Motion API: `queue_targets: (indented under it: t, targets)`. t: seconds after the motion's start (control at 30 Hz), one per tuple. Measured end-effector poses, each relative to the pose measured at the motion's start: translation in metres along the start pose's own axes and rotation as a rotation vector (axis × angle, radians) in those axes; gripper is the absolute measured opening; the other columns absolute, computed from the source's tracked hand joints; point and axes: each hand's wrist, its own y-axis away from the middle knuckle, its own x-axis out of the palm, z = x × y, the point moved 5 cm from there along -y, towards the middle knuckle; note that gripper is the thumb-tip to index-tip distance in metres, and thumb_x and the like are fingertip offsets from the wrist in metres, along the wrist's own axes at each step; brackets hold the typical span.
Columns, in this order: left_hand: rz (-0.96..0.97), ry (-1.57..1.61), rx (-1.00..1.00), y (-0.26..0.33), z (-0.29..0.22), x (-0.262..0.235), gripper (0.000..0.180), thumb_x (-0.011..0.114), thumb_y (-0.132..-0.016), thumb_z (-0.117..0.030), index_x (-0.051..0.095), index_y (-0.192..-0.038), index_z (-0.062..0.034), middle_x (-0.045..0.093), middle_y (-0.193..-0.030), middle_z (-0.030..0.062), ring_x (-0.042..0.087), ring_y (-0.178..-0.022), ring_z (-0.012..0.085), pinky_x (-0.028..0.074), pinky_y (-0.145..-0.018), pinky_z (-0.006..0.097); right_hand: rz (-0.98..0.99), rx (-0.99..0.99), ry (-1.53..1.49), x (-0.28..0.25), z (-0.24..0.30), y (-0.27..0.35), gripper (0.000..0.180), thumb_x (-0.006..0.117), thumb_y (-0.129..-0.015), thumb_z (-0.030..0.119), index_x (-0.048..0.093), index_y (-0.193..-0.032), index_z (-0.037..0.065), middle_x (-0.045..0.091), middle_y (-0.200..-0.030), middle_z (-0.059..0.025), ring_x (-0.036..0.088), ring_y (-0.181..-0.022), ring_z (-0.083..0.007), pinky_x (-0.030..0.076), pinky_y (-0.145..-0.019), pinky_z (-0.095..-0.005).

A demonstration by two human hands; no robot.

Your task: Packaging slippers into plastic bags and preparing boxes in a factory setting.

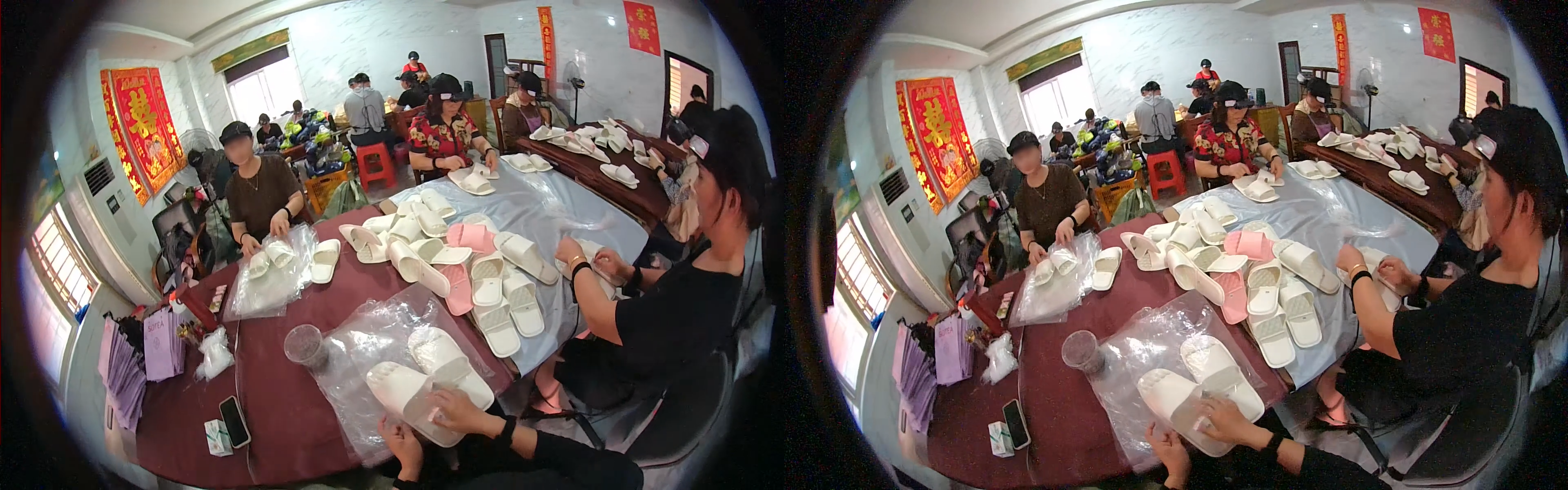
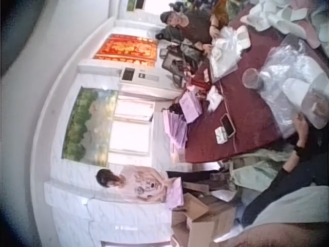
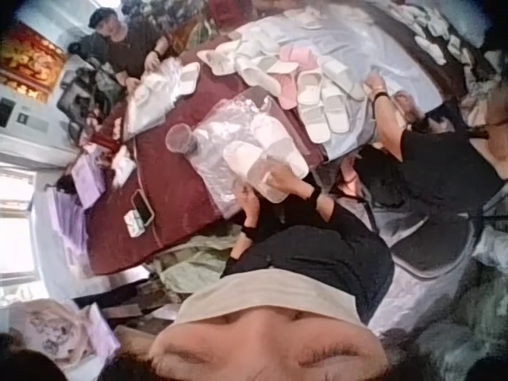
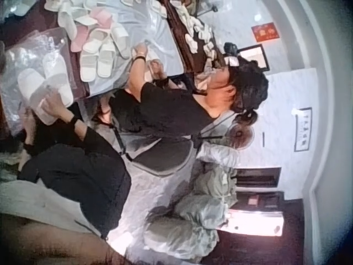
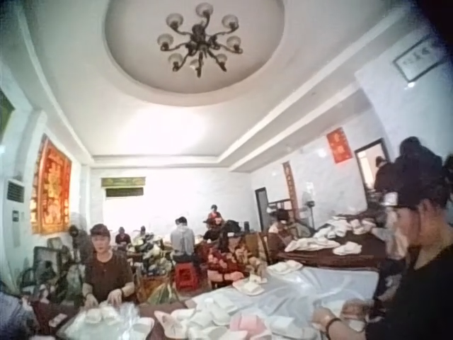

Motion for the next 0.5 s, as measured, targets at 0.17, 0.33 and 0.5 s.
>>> queue_targets:
  t: [0.17,0.33,0.5]
  targets:
    - [-0.071,-0.098,0.159,-0.012,-0.004,0.001,0.033,0.040,-0.092,0.004,0.037,-0.125,0.0024,0.055,-0.110,0.0152,0.055,-0.099,0.0187,0.044,-0.083,0.028,0.246,-0.191,0.512,-0.012,0.016,0.034,0.073,0.066,-0.075,0.047,0.035,-0.139,0.030,0.023,-0.145,-0.0219,0.025,-0.130,-0.0484,0.021,-0.107,-0.0538]
    - [-0.137,-0.207,0.255,-0.012,-0.007,0.001,0.027,0.042,-0.095,-0.006,0.044,-0.120,0.0023,0.059,-0.099,0.0157,0.058,-0.091,0.0199,0.046,-0.078,0.031,0.370,-0.179,0.652,-0.011,0.011,0.031,0.080,0.069,-0.071,0.050,0.034,-0.140,0.028,0.026,-0.143,-0.0238,0.028,-0.129,-0.0475,0.026,-0.104,-0.0522]
    - [-0.081,-0.547,0.435,-0.013,0.004,0.000,0.034,0.045,-0.091,-0.004,0.047,-0.125,0.0040,0.060,-0.099,0.0178,0.059,-0.086,0.0254,0.046,-0.073,0.034,0.461,-0.226,0.729,0.003,0.042,0.024,0.079,0.070,-0.069,0.048,0.037,-0.138,0.027,0.040,-0.134,-0.0200,0.031,-0.129,-0.0430,0.030,-0.100,-0.0525]
